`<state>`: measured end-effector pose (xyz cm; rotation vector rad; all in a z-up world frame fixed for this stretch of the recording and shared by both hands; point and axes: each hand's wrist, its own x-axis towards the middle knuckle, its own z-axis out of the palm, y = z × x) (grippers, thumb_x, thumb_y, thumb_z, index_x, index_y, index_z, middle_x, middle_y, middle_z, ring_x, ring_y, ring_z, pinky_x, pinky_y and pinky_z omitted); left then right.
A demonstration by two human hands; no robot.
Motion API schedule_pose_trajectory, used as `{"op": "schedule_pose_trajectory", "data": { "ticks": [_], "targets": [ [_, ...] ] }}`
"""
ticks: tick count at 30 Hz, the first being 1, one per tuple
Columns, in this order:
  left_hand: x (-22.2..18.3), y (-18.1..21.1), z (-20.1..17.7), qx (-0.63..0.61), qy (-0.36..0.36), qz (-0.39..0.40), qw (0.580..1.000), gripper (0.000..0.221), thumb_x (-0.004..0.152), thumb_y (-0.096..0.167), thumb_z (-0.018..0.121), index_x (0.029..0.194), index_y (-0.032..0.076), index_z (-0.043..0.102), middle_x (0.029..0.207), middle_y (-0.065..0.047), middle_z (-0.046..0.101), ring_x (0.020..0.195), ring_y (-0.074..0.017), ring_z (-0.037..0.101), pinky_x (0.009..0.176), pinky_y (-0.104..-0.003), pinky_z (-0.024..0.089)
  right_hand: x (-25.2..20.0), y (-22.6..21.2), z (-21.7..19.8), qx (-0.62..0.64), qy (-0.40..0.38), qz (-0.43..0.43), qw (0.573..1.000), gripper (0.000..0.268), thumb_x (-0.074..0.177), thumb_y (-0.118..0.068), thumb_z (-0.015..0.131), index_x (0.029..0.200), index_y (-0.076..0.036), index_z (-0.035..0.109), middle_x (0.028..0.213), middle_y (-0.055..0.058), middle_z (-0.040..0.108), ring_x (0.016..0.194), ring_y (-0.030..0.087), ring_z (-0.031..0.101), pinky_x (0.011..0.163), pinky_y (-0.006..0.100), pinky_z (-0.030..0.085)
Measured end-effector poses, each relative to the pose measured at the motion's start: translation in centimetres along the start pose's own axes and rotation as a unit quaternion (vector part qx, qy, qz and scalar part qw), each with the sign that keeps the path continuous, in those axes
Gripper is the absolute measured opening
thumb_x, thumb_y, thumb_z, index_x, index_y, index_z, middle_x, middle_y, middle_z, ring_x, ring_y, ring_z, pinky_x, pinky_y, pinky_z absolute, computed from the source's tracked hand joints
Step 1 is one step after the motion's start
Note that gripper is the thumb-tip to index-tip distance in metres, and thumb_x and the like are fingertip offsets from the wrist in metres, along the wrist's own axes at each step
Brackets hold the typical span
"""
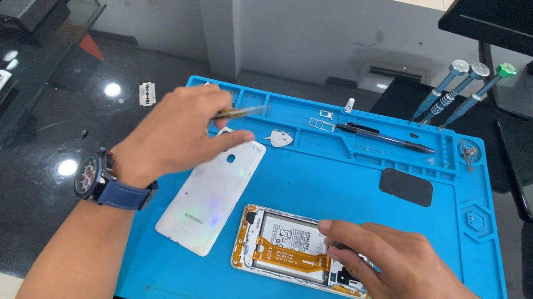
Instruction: Disassembling a smartphone by prying the mid-frame and removing internal components using precision tools.
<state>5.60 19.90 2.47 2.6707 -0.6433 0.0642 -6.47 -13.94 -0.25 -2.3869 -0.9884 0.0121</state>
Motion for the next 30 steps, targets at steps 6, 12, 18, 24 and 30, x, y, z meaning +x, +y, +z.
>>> {"op": "schedule_pose_trajectory", "data": {
  "ticks": [6, 12, 18, 24, 30],
  "targets": [
    [-0.8, 5.0, 1.1, -0.128, -0.114, 0.088, 0.981, 0.054, 0.103, 0.057, 0.032, 0.09, 0.012, 0.06, 0.087, -0.003, 0.064, 0.075, -0.0192, 0.056, 0.067, -0.038, 0.044, 0.5, -0.5, -0.4, 0.016, 0.048, -0.035, 0.998, 0.056, 0.094, -0.031, 0.072, 0.142, -0.018, 0.047, 0.118, 0.014, 0.07, 0.102, 0.024, 0.072, 0.065, 0.04, 0.07],
    [-1.0, 4.1, 2.7, -0.074, -0.114, 0.152, 0.979, 0.035, 0.107, 0.041, 0.05, 0.097, 0.014, 0.069, 0.09, -0.001, 0.064, 0.076, -0.0185, 0.06, 0.067, -0.039, 0.048, 0.6, -0.4, -1.1, 0.074, 0.043, -0.049, 0.995, 0.046, 0.099, -0.018, 0.064, 0.143, -0.016, 0.048, 0.111, 0.004, 0.076, 0.098, 0.022, 0.075, 0.067, 0.04, 0.07],
    [-1.7, 5.0, 4.0, -0.019, -0.159, 0.195, 0.968, 0.021, 0.105, 0.028, 0.059, 0.108, 0.012, 0.072, 0.098, -0.004, 0.063, 0.093, -0.0191, 0.06, 0.068, -0.04, 0.055, 0.6, 0.2, -0.6, 0.034, 0.087, -0.054, 0.994, 0.051, 0.095, -0.024, 0.073, 0.138, -0.014, 0.048, 0.11, 0.008, 0.073, 0.097, 0.021, 0.071, 0.063, 0.038, 0.066],
    [-2.8, 6.8, 4.8, -0.007, -0.213, 0.204, 0.956, 0.016, 0.104, 0.03, 0.065, 0.106, 0.014, 0.069, 0.103, -0.006, 0.064, 0.091, -0.0202, 0.059, 0.062, -0.041, 0.052, 0.3, -0.5, -2.0, 0.046, 0.043, -0.019, 0.998, 0.03, 0.098, -0.024, 0.064, 0.125, -0.015, 0.057, 0.108, 0.007, 0.076, 0.093, 0.021, 0.076, 0.052, 0.038, 0.062],
    [-3.4, 6.7, 5.8, 0.04, -0.183, 0.262, 0.947, 0.026, 0.088, 0.017, 0.084, 0.103, 0.01, 0.064, 0.104, -0.009, 0.06, 0.091, -0.0251, 0.057, 0.054, -0.044, 0.053, 0.0, -0.6, -1.7, 0.068, 0.019, -0.003, 0.998, 0.03, 0.095, -0.01, 0.061, 0.123, -0.017, 0.057, 0.114, 0.003, 0.079, 0.06, 0.02, 0.068, 0.049, 0.037, 0.053]
  ]
}}
